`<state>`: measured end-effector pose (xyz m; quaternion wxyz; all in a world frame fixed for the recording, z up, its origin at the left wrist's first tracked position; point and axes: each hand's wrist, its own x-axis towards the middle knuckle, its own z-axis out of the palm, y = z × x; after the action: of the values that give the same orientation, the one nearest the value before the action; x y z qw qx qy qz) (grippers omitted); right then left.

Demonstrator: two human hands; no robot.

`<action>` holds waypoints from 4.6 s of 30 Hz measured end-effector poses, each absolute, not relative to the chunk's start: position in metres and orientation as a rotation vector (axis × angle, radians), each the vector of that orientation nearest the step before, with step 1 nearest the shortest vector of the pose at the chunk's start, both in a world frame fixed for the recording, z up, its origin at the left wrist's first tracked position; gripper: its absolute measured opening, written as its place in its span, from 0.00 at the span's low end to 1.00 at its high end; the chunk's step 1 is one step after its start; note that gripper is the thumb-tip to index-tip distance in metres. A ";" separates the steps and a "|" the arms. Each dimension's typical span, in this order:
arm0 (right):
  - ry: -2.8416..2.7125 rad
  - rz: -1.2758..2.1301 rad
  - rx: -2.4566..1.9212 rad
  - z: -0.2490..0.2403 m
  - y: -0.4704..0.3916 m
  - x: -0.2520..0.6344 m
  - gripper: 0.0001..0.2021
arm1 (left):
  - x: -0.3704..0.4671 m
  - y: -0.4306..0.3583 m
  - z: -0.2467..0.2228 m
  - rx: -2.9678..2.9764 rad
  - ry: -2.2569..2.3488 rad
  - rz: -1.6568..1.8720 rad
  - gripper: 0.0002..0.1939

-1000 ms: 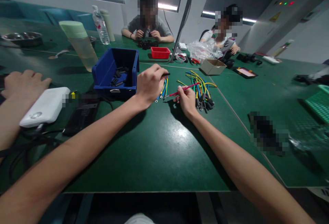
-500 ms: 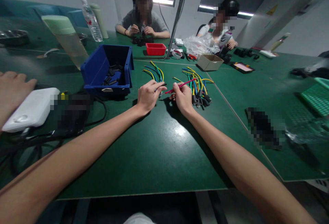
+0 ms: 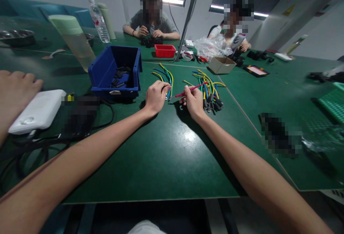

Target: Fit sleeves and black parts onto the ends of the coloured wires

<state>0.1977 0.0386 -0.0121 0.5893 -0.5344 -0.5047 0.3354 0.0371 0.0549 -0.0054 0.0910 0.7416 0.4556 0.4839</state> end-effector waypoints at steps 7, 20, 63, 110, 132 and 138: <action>-0.970 0.901 -1.209 -0.009 0.039 0.199 0.21 | 0.039 0.048 -0.003 2.267 1.289 1.402 0.10; -0.982 0.937 -1.113 -0.015 0.037 0.191 0.22 | 0.042 0.050 -0.007 2.345 1.288 1.180 0.11; -0.955 0.860 -1.153 -0.014 0.036 0.188 0.23 | 0.042 0.051 -0.008 2.321 1.145 1.202 0.08; -1.029 0.911 -1.137 -0.014 0.036 0.190 0.20 | 0.042 0.050 -0.010 2.399 1.158 1.118 0.10; -1.039 0.923 -1.115 -0.016 0.035 0.191 0.18 | 0.044 0.048 -0.009 2.471 1.101 1.071 0.09; -1.041 0.922 -1.099 -0.017 0.036 0.191 0.18 | 0.044 0.046 -0.009 2.522 1.117 1.061 0.09</action>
<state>0.1914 0.0358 -0.0172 0.6326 -0.4802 -0.4549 0.4028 0.0438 0.0458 -0.0090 0.0931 0.8496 0.3764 0.3575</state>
